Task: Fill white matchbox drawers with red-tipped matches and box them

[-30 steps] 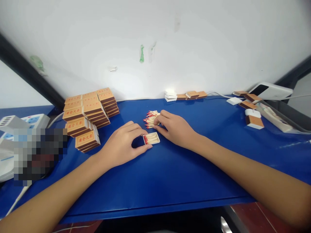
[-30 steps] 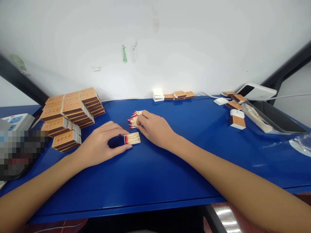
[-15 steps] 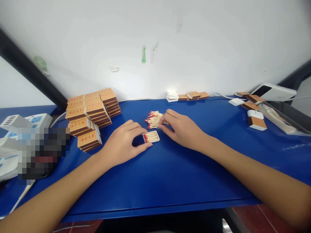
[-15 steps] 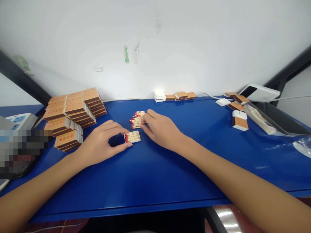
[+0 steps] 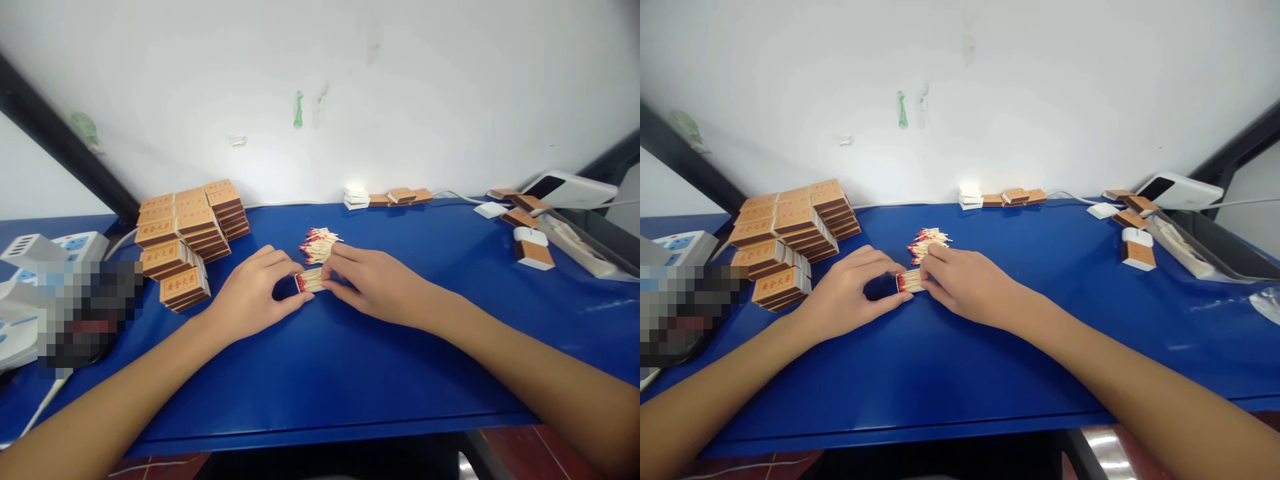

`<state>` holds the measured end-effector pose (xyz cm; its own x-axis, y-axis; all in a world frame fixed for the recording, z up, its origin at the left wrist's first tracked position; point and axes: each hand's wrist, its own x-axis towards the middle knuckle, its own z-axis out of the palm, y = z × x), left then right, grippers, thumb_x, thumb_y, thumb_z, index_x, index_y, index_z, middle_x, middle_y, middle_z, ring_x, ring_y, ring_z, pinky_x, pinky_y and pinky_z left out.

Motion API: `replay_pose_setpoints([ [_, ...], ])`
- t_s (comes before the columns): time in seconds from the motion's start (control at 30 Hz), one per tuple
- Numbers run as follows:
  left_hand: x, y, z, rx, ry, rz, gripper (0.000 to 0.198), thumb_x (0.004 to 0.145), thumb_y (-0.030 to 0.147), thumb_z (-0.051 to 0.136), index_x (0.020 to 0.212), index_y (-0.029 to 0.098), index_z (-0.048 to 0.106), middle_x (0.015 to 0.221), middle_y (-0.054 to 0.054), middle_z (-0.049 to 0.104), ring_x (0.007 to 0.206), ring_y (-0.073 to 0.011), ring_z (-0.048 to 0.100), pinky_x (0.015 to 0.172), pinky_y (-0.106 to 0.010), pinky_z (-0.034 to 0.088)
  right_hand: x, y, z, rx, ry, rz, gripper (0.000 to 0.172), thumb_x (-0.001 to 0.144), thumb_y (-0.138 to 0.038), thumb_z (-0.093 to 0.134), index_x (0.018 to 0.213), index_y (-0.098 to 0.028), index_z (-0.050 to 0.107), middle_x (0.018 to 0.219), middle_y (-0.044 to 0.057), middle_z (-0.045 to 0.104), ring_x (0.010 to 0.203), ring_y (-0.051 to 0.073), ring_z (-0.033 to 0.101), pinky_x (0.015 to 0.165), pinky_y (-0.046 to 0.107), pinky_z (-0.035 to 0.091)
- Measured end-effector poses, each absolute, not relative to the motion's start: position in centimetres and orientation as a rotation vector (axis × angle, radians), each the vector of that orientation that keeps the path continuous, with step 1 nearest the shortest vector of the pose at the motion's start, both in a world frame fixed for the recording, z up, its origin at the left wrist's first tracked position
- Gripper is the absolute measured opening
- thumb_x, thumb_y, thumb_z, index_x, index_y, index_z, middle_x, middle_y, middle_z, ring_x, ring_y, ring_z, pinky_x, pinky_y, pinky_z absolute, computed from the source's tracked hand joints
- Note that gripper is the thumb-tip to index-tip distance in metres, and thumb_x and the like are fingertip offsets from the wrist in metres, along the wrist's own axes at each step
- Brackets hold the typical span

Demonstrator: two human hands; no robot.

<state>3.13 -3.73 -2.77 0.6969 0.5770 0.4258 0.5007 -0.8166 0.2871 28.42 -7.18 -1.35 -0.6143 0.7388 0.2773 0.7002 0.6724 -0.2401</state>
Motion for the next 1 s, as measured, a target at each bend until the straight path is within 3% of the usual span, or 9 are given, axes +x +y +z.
replay_pose_setpoints([
  [0.73, 3.2, -3.8, -2.7, 2.742, 0.852, 0.756, 0.026, 0.094, 0.038, 0.078, 0.110, 0.019, 0.073, 0.104, -0.007, 0.075, 0.093, -0.0231, 0.063, 0.083, -0.040, 0.054, 28.2, -7.1, -2.0, -1.038, -2.502, 0.394, 0.021, 0.108, -0.021, 0.049, 0.113, -0.020, 0.070, 0.101, 0.006, 0.065, 0.074, 0.014, 0.057, 0.068, 0.028, 0.042],
  [1.0, 3.3, -4.0, -2.6, 2.743, 0.846, 0.731, 0.026, 0.094, 0.038, 0.077, 0.110, 0.018, 0.073, 0.105, -0.007, 0.074, 0.094, -0.0234, 0.063, 0.084, -0.040, 0.055, 28.9, -5.7, -2.9, -1.300, -2.249, 0.222, 0.008, 0.101, -0.020, 0.062, 0.101, -0.020, 0.070, 0.094, 0.003, 0.064, 0.073, 0.014, 0.055, 0.068, 0.028, 0.039],
])
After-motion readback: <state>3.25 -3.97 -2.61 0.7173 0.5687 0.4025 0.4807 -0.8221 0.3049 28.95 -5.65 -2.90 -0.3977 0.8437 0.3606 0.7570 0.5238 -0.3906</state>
